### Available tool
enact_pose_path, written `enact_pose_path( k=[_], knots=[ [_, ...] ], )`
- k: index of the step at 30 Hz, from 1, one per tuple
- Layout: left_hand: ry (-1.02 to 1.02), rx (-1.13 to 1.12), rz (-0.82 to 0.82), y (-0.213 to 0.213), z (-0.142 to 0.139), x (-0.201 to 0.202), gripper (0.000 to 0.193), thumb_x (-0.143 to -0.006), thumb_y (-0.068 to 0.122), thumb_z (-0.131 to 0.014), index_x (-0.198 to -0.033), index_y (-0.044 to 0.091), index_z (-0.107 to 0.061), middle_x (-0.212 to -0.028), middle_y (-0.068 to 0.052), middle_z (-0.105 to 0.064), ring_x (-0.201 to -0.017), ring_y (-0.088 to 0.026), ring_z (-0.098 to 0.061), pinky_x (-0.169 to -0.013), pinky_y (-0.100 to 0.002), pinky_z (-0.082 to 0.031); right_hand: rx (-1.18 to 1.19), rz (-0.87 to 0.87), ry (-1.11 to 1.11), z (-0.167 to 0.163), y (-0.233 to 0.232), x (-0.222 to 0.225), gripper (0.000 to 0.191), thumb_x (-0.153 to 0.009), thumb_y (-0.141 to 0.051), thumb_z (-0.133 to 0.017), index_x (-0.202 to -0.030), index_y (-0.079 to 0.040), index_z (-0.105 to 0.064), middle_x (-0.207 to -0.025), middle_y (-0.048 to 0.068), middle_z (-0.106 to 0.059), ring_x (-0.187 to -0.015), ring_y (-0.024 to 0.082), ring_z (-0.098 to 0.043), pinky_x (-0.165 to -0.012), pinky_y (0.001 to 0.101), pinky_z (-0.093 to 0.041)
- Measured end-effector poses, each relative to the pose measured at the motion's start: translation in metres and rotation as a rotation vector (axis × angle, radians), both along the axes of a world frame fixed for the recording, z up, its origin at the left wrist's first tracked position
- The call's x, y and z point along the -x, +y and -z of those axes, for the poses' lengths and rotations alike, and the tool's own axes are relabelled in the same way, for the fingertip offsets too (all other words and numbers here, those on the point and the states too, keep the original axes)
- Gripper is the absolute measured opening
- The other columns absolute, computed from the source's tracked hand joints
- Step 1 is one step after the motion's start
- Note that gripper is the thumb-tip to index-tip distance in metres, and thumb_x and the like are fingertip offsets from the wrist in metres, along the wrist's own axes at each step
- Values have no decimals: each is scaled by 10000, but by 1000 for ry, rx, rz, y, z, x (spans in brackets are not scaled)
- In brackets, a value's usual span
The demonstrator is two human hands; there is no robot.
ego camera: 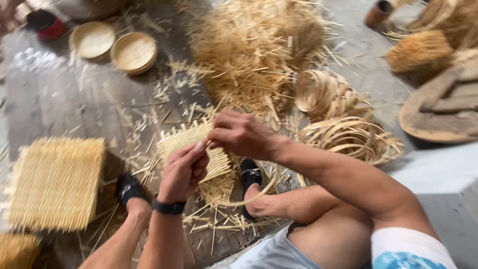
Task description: The person weaves bamboo strips into small round bowls using a circular mold. They wrap a strip around the mold, press it into place, and trim the excess with shears. The finished bowls are stacked nearby.
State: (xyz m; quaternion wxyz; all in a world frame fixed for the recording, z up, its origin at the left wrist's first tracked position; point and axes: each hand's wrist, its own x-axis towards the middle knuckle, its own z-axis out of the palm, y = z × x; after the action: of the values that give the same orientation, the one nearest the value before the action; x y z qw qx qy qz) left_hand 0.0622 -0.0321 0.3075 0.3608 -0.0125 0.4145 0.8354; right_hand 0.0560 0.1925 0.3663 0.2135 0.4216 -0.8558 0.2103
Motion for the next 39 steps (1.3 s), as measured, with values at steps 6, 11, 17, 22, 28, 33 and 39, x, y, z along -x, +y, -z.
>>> enact_pose_path(
  k=[6, 11, 17, 22, 28, 33, 39],
  knots=[
    [-126, 150, 165, 16, -18, 18, 682, -913, 757, -385, -588, 165, -488, -508, 31, -439, -383, -86, -365, -353, -241, -294, -37, -19, 57, 9, -26, -10, 144, -961, -158, -706, -1003, -21, -701, -884, 69, -636, -795, 179, -599, -672, 297, -565],
    [-2, 243, -20, 16, 4, 10, 676, -897, 781, -394, -549, 202, -372, -470, 76, -328, -369, -70, -313, -334, -257, -265, -50, 105, 101, 17, -40, -21, 78, -910, -124, -673, -904, -47, -666, -854, 55, -605, -807, 188, -585, -710, 328, -560],
    [-86, 191, -115, 21, 21, 12, 706, -923, 788, -403, -535, 199, -375, -459, 82, -332, -346, -60, -294, -300, -245, -245, -62, 159, 24, 36, -46, -18, 123, -951, -154, -673, -874, -59, -683, -803, 46, -599, -763, 168, -574, -648, 316, -534],
    [26, 147, -220, 0, 33, 30, 425, -969, 516, -569, -811, 128, -645, -630, 13, -583, -458, -66, -428, -408, -231, -346, 177, 263, -332, 43, -23, 17, 405, -879, -437, -693, -921, -37, -732, -825, 66, -692, -674, 143, -625, -539, 286, -533],
    [159, -222, -454, -37, 42, 49, 299, -1063, 332, -599, -855, 119, -630, -654, 26, -579, -550, -77, -497, -529, -234, -421, 1417, -36, -1408, 58, 17, 21, 379, -1035, -368, -617, -1075, -14, -744, -700, 56, -653, -525, 135, -584, -470, 287, -484],
    [-45, 124, -172, -47, 48, 61, 376, -1018, 319, -580, -728, 83, -622, -505, 52, -436, -411, -68, -339, -390, -237, -292, 1100, 128, -1389, 73, 13, 29, 341, -982, -361, -646, -969, -51, -789, -487, -19, -506, -376, 65, -422, -378, 228, -359],
    [-140, -135, -253, -55, 63, 67, 417, -1032, 294, -632, -663, 126, -535, -495, 49, -415, -406, -65, -296, -351, -246, -234, 1312, 30, -1420, 94, 5, 37, 381, -1035, -330, -689, -850, -1, -744, -523, -29, -503, -410, 55, -342, -386, 229, -303]
  ],
)
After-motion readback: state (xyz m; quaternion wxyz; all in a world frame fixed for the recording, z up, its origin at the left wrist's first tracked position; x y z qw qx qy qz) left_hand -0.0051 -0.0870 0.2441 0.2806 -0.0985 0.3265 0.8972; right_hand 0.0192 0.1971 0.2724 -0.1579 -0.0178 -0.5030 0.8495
